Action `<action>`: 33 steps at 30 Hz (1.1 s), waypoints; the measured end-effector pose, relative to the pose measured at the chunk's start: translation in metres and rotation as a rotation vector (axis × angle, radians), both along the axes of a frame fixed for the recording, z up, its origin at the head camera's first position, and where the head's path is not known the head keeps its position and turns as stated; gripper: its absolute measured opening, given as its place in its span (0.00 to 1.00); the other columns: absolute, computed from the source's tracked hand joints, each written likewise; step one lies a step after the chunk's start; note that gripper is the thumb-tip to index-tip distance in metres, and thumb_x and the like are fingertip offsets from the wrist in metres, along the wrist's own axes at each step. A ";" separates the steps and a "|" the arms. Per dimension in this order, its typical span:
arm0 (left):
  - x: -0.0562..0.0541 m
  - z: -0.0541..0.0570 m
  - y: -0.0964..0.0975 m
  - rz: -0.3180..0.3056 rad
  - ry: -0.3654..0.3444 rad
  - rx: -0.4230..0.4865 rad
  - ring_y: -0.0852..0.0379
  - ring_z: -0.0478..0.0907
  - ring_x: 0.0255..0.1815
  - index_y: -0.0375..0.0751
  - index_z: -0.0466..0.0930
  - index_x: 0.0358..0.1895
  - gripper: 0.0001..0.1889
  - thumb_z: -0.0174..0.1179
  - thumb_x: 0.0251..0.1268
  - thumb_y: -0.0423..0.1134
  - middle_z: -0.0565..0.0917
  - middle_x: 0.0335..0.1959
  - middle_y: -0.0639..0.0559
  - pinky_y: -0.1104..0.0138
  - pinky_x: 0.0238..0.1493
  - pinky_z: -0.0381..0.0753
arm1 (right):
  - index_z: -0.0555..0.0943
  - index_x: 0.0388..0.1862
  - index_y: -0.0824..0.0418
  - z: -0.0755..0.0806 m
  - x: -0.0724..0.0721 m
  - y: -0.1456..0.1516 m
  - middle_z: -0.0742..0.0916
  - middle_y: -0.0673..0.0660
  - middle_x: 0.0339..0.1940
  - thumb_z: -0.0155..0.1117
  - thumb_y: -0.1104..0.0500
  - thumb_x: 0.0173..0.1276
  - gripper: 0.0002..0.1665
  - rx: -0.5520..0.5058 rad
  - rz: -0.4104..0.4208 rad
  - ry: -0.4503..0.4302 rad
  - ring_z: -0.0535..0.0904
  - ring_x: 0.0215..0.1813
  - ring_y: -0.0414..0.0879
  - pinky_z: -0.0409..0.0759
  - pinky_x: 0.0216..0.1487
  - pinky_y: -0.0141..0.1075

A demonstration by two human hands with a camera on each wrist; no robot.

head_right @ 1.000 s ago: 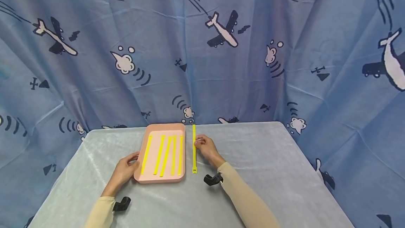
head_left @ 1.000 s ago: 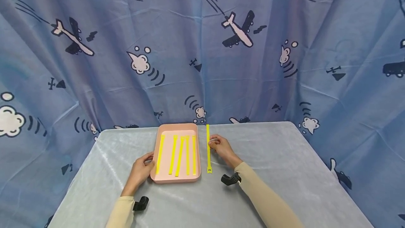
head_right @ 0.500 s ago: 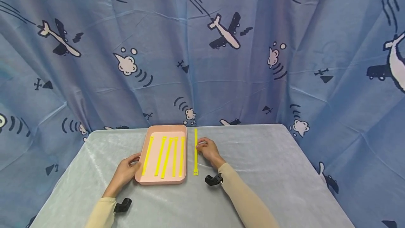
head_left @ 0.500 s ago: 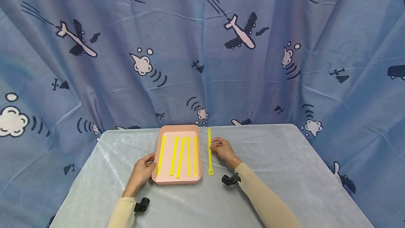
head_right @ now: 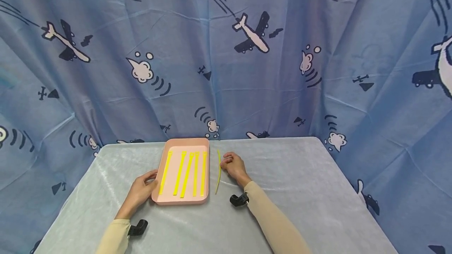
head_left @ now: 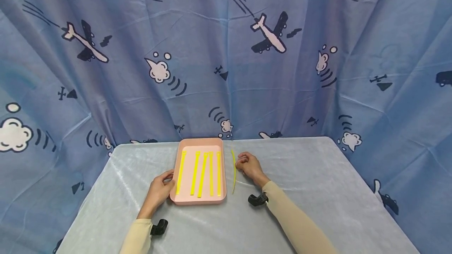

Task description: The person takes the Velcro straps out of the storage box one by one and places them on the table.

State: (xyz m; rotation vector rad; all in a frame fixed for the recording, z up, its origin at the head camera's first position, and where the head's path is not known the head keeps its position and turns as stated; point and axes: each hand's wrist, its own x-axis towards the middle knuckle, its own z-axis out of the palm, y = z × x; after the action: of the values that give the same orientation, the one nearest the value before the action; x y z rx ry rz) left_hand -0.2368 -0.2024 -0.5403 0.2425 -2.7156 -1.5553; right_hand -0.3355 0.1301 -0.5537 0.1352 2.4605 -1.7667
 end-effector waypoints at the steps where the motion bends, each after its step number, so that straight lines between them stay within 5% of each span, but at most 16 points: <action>1: 0.000 0.000 0.000 -0.001 -0.001 0.002 0.43 0.82 0.53 0.37 0.71 0.69 0.25 0.56 0.69 0.35 0.79 0.60 0.35 0.59 0.46 0.83 | 0.77 0.51 0.64 0.000 0.000 0.000 0.84 0.53 0.32 0.68 0.68 0.59 0.20 -0.020 -0.002 0.003 0.75 0.26 0.40 0.72 0.22 0.32; 6: -0.002 0.001 0.000 -0.006 0.001 0.007 0.44 0.82 0.53 0.38 0.71 0.69 0.25 0.55 0.70 0.35 0.79 0.60 0.36 0.60 0.45 0.83 | 0.75 0.54 0.66 0.002 0.001 0.000 0.81 0.56 0.38 0.68 0.70 0.60 0.22 -0.097 -0.014 0.013 0.79 0.28 0.41 0.75 0.24 0.31; 15: 0.001 0.000 0.000 0.003 -0.009 -0.014 0.43 0.82 0.54 0.38 0.70 0.69 0.25 0.55 0.70 0.36 0.78 0.61 0.35 0.58 0.46 0.83 | 0.80 0.43 0.61 0.000 0.002 0.002 0.82 0.52 0.33 0.73 0.65 0.56 0.15 0.090 0.020 -0.003 0.74 0.27 0.42 0.74 0.26 0.32; 26: 0.001 0.000 0.004 0.011 -0.014 -0.020 0.45 0.83 0.51 0.37 0.71 0.69 0.25 0.55 0.69 0.35 0.79 0.59 0.35 0.61 0.42 0.82 | 0.80 0.43 0.60 0.004 0.004 0.002 0.84 0.53 0.35 0.73 0.68 0.55 0.17 0.146 -0.007 -0.031 0.75 0.30 0.42 0.74 0.26 0.31; 33: 0.001 0.000 0.003 0.003 0.001 -0.024 0.46 0.83 0.50 0.37 0.71 0.69 0.25 0.55 0.70 0.35 0.79 0.59 0.35 0.61 0.43 0.83 | 0.81 0.43 0.60 0.002 0.005 0.004 0.84 0.54 0.37 0.72 0.67 0.56 0.16 0.089 0.001 -0.008 0.75 0.29 0.42 0.74 0.26 0.31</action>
State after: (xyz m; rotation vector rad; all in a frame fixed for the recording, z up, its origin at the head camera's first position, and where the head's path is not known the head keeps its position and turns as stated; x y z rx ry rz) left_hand -0.2362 -0.1991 -0.5403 0.2457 -2.7304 -1.5207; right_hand -0.3310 0.1344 -0.5512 0.1484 2.5345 -1.6530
